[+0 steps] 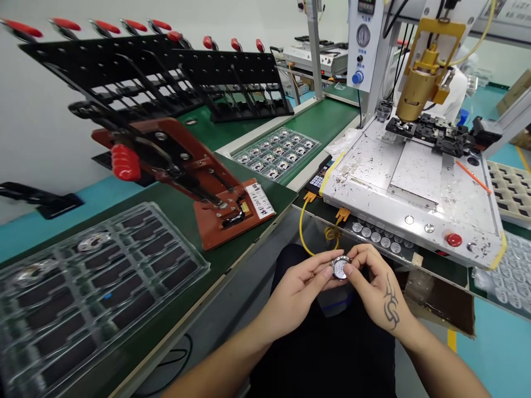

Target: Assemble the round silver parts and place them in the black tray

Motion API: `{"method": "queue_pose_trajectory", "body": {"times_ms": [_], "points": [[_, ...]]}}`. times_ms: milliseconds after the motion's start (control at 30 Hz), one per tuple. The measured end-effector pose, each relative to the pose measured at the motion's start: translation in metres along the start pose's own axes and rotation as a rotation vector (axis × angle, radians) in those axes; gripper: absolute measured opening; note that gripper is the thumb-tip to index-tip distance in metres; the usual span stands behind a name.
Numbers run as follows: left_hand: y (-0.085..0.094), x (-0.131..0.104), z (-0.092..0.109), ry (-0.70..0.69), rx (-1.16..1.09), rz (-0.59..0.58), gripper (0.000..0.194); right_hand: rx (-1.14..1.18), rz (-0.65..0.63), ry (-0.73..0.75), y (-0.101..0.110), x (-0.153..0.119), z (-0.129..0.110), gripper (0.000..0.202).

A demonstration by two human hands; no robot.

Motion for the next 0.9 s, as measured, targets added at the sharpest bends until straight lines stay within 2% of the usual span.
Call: {"method": "queue_pose_trajectory", "body": {"times_ms": [267,500,667,767,833,900], "points": [[-0.004,-0.001,-0.002,-0.032,0.000,0.020,0.051,-0.007,0.076,0.025,0.002,-0.003,0.001,0.030],[-0.006,-0.003,0.001,-0.094,0.075,0.017,0.048,-0.041,0.093,0.065,0.003,-0.005,-0.005,0.025],[-0.003,-0.005,-0.005,-0.102,0.185,0.017,0.046,-0.152,0.097,0.122,0.002,-0.006,-0.011,0.024],[0.002,-0.004,-0.006,-0.125,0.254,0.028,0.040,-0.262,0.125,0.158,0.003,-0.005,-0.006,0.028],[0.003,-0.002,-0.002,-0.144,0.288,-0.001,0.037,-0.319,0.161,0.155,0.007,-0.002,0.000,0.025],[0.002,0.001,0.005,-0.156,0.353,-0.072,0.039,-0.353,0.124,0.184,0.004,0.000,0.000,0.016]]}}
Point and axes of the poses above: each hand's wrist, its own x-axis towards the middle knuckle, its own y-axis out of the back of the hand, z = x × y, the point moved 9 cm from there along x, towards the middle knuckle, and after that the axes turned 14 degrees about -y, right-handed, at the moved point
